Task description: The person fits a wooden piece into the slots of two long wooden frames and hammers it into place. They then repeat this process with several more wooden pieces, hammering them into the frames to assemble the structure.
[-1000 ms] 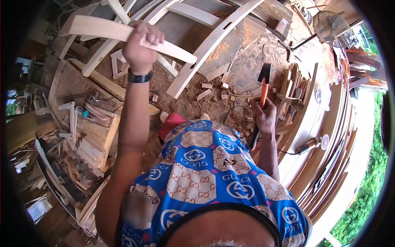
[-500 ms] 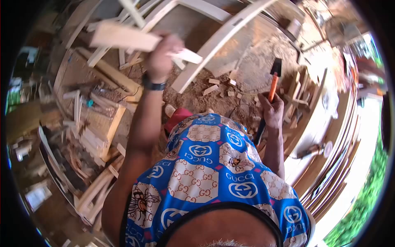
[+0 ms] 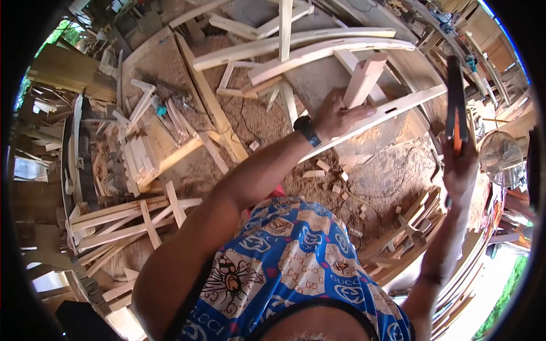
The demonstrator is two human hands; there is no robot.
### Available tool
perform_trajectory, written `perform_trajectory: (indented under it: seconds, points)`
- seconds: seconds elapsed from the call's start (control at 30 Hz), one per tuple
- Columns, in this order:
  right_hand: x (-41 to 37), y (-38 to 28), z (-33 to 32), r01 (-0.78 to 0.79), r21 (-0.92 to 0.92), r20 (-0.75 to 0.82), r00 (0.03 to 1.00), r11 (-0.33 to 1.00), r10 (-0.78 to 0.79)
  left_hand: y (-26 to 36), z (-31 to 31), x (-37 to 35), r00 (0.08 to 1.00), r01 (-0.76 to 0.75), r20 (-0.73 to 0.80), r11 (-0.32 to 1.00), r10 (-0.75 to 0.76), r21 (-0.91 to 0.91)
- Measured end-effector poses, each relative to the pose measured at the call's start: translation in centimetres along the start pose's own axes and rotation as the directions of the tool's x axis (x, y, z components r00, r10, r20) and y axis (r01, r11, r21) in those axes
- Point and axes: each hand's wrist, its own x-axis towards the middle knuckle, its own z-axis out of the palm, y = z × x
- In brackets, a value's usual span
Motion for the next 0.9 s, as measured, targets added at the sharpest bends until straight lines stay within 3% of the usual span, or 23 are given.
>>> perform_trajectory:
  seconds: [0.07,0.13,0.17,0.2,0.27,0.3,0.33,0.37,0.4,0.47,0.53,0.6,0.67,0.73,0.77,0.8,0.83,0.87,0.9]
  points:
    - [2.8,-3.3,-2.7,-0.002,-0.165,0.057,0.998,0.986,0.011,-1.1,0.7,0.3,0.999,-0.046,-0.009,0.998,0.046,-0.038]
    - [4.9,-3.4,-3.5,0.205,-0.161,-0.007,0.978,0.965,-0.209,-1.1,1.2,0.7,0.979,-0.193,-0.039,0.973,0.199,0.123]
    - [5.6,-4.5,-4.0,0.15,-0.157,0.005,0.988,0.976,-0.152,-0.5,1.2,0.7,1.0,-0.002,-0.014,1.0,0.002,-0.027]
    - [6.3,-4.5,-3.7,0.344,-0.213,-0.055,0.93,0.915,-0.363,-1.0,1.3,0.8,1.0,-0.007,-0.023,1.0,0.006,-0.022]
    - [6.6,-6.1,-3.1,0.21,-0.164,0.042,0.978,0.964,-0.205,-2.6,1.8,1.0,0.999,-0.05,-0.015,0.998,0.049,-0.027]
    - [7.2,-4.3,-2.0,0.343,-0.156,0.083,0.939,0.926,-0.333,-2.5,1.8,0.9,1.0,-0.005,-0.023,1.0,0.004,-0.027]
    - [7.5,-4.4,-1.4,0.525,-0.302,0.196,0.851,0.796,-0.487,-2.7,2.1,1.0,0.998,-0.029,-0.05,0.996,0.025,-0.079]
    - [7.8,-4.3,-1.0,0.553,-0.267,0.212,0.832,0.789,-0.512,-3.2,1.4,0.9,0.996,0.089,0.033,0.996,-0.088,-0.004]
    - [8.2,-4.1,-1.2,0.507,-0.314,0.252,0.859,0.802,-0.445,-2.5,0.7,0.9,0.97,0.203,0.118,0.976,-0.211,0.072]
    - [9.4,-3.4,-2.4,0.398,-0.441,0.303,0.91,0.805,-0.284,-1.8,1.7,0.9,0.998,0.035,-0.041,0.997,-0.038,-0.073]
    - [10.3,-2.1,-3.6,0.391,-0.33,0.18,0.919,0.859,-0.35,-2.4,1.2,0.9,0.996,0.086,0.0,0.995,-0.086,-0.055]
    - [10.6,-1.3,-5.1,0.401,-0.517,0.243,0.916,0.756,-0.319,-2.9,1.6,0.7,0.986,0.169,0.023,0.979,-0.167,-0.112]
    - [9.7,-1.4,-2.6,0.254,-0.201,0.07,0.967,0.946,-0.245,-2.4,2.1,0.8,0.988,0.152,0.002,0.969,-0.155,-0.197]
    - [9.1,0.5,-1.0,0.584,-0.444,0.311,0.812,0.68,-0.494,-2.2,1.4,0.8,0.988,0.154,0.016,0.987,-0.153,-0.052]
    - [8.6,0.7,-1.2,0.717,-0.498,0.299,0.67,0.488,-0.68,-2.2,1.6,0.7,0.996,0.089,-0.018,0.996,-0.089,-0.023]
    - [8.8,-0.3,-1.4,0.718,-0.495,0.295,0.669,0.49,-0.682,-2.9,1.4,0.6,0.996,0.091,-0.019,0.996,-0.091,-0.016]
    - [9.3,-1.9,-2.0,0.551,-0.514,0.336,0.834,0.657,-0.437,-3.8,1.2,0.7,0.994,0.105,-0.016,0.994,-0.104,0.023]
    - [9.6,-2.6,-2.7,0.334,-0.555,0.366,0.92,0.762,-0.137,-4.9,1.9,1.1,0.993,0.119,-0.005,0.992,-0.119,0.045]
    - [10.0,-2.1,-2.9,0.367,-0.42,0.335,0.913,0.83,-0.234,-2.9,1.2,1.4,0.95,0.309,0.07,0.949,-0.305,-0.057]
